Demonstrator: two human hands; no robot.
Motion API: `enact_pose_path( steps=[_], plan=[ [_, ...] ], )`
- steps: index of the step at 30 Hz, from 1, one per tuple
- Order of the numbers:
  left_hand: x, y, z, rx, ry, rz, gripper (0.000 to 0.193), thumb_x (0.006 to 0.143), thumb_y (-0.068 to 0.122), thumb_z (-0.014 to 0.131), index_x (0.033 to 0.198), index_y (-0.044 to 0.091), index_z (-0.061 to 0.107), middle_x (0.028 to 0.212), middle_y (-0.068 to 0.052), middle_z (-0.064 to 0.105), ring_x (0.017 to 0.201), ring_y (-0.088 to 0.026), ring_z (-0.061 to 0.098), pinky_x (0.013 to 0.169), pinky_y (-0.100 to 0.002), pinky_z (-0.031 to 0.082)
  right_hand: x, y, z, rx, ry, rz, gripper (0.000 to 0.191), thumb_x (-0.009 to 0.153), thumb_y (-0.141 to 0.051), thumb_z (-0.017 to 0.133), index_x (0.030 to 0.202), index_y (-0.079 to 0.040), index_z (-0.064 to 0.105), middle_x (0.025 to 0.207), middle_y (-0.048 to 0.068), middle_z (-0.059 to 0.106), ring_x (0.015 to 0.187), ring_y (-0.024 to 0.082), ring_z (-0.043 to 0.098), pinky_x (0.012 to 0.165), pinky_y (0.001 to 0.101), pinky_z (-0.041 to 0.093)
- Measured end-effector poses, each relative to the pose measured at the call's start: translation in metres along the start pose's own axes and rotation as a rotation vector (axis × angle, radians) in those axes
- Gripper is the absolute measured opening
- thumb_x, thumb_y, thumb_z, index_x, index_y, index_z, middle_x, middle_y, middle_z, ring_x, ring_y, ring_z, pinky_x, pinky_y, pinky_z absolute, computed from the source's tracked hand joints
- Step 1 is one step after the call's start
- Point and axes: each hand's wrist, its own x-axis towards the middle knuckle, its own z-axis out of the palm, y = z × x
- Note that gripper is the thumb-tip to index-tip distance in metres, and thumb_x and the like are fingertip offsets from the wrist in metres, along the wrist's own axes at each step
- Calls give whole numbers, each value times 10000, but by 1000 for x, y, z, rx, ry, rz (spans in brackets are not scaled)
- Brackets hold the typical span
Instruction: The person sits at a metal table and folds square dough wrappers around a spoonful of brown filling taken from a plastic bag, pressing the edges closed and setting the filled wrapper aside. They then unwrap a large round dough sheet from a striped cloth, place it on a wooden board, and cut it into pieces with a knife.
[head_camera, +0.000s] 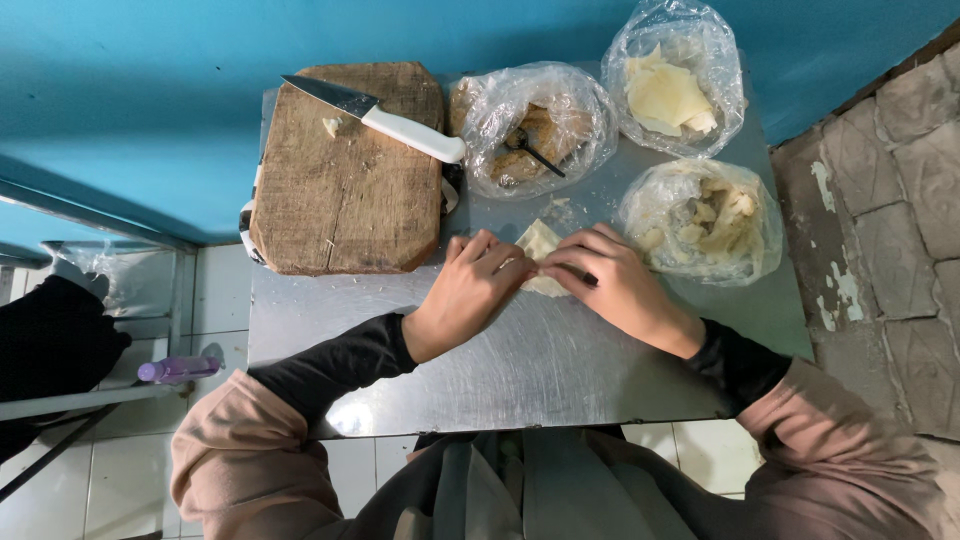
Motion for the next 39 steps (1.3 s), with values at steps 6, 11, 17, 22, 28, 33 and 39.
enact_pose_path(
  steps=[6, 11, 17, 22, 28, 33, 39],
  plan=[
    [2, -1, -1, -70, 0, -57, 159, 948, 187, 724, 1089, 114, 731, 1046, -11, 641, 1015, -230, 540, 869, -377, 369, -4, -1, -5, -188, -19, -230, 288, 813, 19, 728, 1095, -36, 748, 1037, 64, 683, 974, 259, 623, 850, 363, 536],
    [4, -1, -3, -88, -17, -88, 152, 982, 192, 713, 1103, 101, 730, 1033, -16, 642, 1003, -225, 534, 851, -372, 361, -1, -4, -7, -140, -9, -232, 218, 858, -70, 785, 1067, -34, 736, 1004, 58, 672, 926, 248, 612, 815, 364, 526],
    [5, -1, -6, -10, 23, 16, 219, 984, 247, 725, 1130, 85, 717, 1021, -16, 647, 1005, -227, 544, 856, -381, 366, 4, -2, -4, -98, -10, -139, 176, 858, -95, 795, 1030, -70, 767, 978, 44, 686, 921, 242, 626, 811, 361, 536],
    [4, -2, -3, 7, 20, 7, 165, 991, 253, 727, 1075, 111, 713, 1027, 4, 641, 1013, -228, 550, 853, -388, 366, 4, -1, -2, -49, 2, -68, 165, 853, -112, 807, 1014, -97, 773, 986, 50, 694, 935, 250, 630, 811, 360, 543],
    [5, -3, -1, -57, 22, -53, 175, 977, 266, 726, 1066, 115, 728, 1038, -3, 626, 1011, -228, 545, 852, -394, 363, 6, 2, -8, -35, 19, -109, 207, 856, -99, 805, 1062, -84, 785, 1002, 45, 709, 947, 239, 632, 829, 357, 536],
    [7, -5, -3, -97, 7, -76, 195, 974, 281, 731, 1092, 126, 740, 995, 8, 609, 993, -211, 534, 849, -385, 361, 6, 3, -6, -109, 35, -191, 199, 843, -111, 828, 1030, -73, 770, 974, 43, 699, 930, 241, 615, 813, 353, 527],
    [8, -6, -4, -121, 2, -80, 198, 974, 289, 736, 1089, 128, 727, 1017, 6, 617, 979, -208, 533, 837, -382, 362, 4, 3, -3, -84, -2, -85, 157, 863, -100, 792, 1014, -62, 772, 991, 48, 688, 940, 246, 616, 830, 361, 534]
  ],
)
